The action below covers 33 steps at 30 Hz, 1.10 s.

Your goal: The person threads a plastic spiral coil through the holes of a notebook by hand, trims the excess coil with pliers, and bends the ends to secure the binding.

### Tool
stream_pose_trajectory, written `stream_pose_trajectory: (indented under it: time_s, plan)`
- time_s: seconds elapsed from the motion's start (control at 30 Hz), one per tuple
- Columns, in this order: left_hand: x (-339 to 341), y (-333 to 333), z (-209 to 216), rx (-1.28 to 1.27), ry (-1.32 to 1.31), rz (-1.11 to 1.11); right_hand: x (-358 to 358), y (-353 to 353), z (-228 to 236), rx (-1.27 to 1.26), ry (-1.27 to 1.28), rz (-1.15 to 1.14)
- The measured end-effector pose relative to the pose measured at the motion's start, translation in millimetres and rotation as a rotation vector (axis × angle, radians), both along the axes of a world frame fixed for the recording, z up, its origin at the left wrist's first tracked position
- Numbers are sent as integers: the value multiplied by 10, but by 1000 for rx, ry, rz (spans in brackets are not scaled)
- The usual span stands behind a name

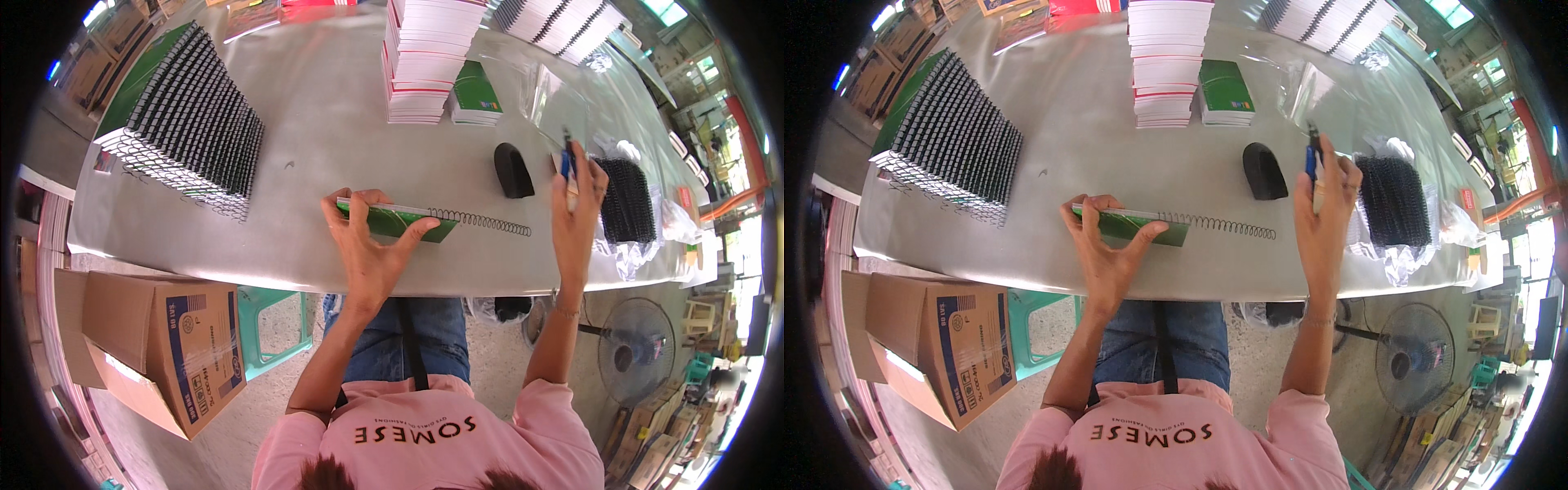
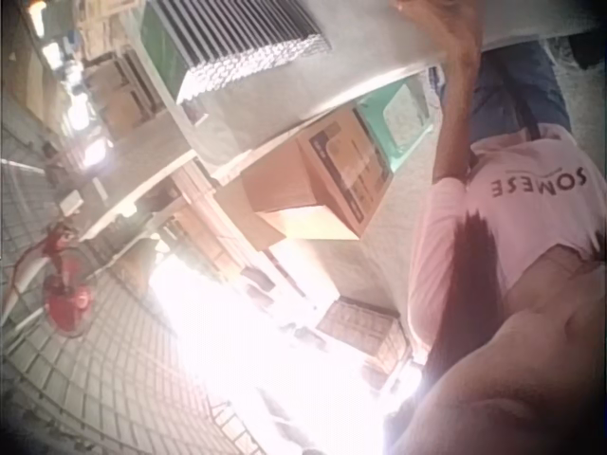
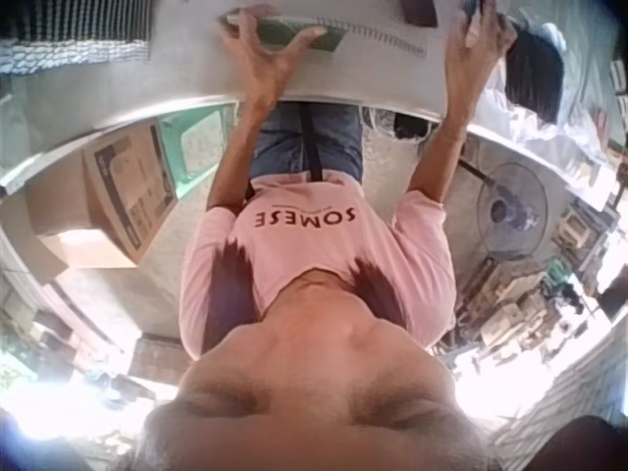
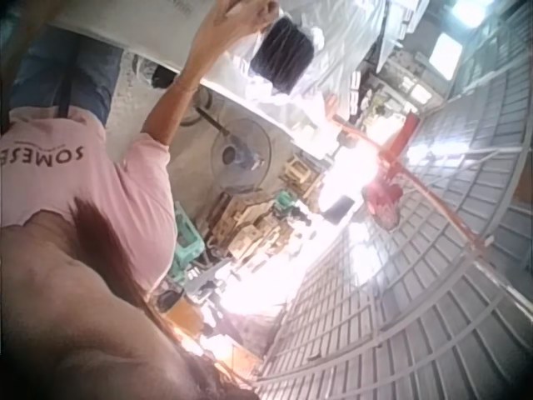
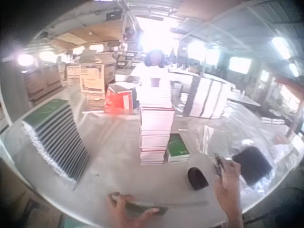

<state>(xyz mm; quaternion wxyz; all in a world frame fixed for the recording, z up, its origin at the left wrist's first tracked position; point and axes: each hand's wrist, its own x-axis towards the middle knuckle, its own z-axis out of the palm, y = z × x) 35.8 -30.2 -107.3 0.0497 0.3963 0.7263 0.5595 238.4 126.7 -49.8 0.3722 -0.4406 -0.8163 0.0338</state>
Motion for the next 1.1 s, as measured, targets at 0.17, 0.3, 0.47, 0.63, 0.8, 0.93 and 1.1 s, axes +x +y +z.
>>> stream_pose_trajectory:
  time_s: [0.17, 0.3, 0.47, 0.63, 0.8, 0.93, 1.1]
  plan:
    - [-6, 24, -47, 50, 39, -22, 81, -579, 318, -1137, 1243, 724]
    - [-16, 22, -112, 49, 23, -27, -23, -825, 63, -1796, 1512, 1013]
    - [-7, 17, -105, 55, 59, -10, -300, -1189, -22, -1987, 1154, 881]
    - [9, 4, -68, 81, 43, -24, -369, -1243, -245, -1739, 941, 809]
    - [-12, -12, -107, 68, 53, -38, -395, -1252, -395, -1769, 882, 819]
    - [1, -21, -78, 58, 24, -38, -429, -1231, -420, -1842, 877, 840]
    - [-2, -36, -80, 56, 1, -43, -506, -1197, -434, -1835, 937, 853]
